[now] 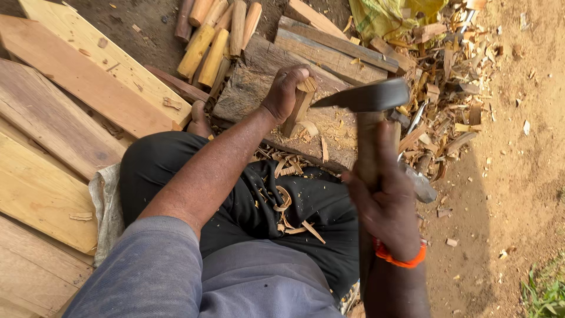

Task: The person sits cross-legged on the ground and uses a hammer and chisel to carve a small wooden dowel. They repeatedly strike the chisel to remove wood shavings and shape the dowel, working on a wooden block placed between their legs.

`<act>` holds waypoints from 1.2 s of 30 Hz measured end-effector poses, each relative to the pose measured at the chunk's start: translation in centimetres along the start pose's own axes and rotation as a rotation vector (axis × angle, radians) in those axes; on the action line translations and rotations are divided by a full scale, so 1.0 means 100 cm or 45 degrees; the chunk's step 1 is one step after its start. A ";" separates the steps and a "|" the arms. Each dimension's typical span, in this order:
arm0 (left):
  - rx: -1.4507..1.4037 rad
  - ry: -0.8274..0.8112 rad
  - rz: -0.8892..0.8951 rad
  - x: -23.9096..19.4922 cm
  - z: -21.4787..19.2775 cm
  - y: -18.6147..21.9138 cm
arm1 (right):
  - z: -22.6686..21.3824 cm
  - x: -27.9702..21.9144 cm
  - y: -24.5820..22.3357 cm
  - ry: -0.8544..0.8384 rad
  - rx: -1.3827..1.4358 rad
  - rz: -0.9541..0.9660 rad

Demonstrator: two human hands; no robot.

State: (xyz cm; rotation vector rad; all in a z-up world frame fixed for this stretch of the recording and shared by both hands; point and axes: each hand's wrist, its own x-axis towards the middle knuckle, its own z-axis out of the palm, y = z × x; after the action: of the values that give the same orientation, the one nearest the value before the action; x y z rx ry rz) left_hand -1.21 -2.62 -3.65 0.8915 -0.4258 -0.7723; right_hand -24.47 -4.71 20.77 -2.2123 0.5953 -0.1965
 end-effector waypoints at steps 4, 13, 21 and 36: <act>0.087 -0.023 0.058 0.006 -0.008 0.003 | -0.025 -0.011 -0.044 0.319 0.491 -0.203; 0.128 0.093 0.145 0.001 -0.003 -0.006 | 0.039 0.022 0.016 -0.144 -0.077 -0.105; 0.073 0.023 0.121 0.002 -0.005 0.000 | -0.004 -0.004 -0.025 0.093 0.226 -0.193; -0.070 -0.012 0.057 -0.001 -0.006 0.011 | 0.016 -0.004 -0.005 0.058 0.066 -0.218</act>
State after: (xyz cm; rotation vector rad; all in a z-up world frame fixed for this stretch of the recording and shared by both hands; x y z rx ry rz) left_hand -0.42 -1.82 -3.13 0.8252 -0.4292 -0.7441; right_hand -24.13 -3.11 20.14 -2.2130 0.4204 -0.3477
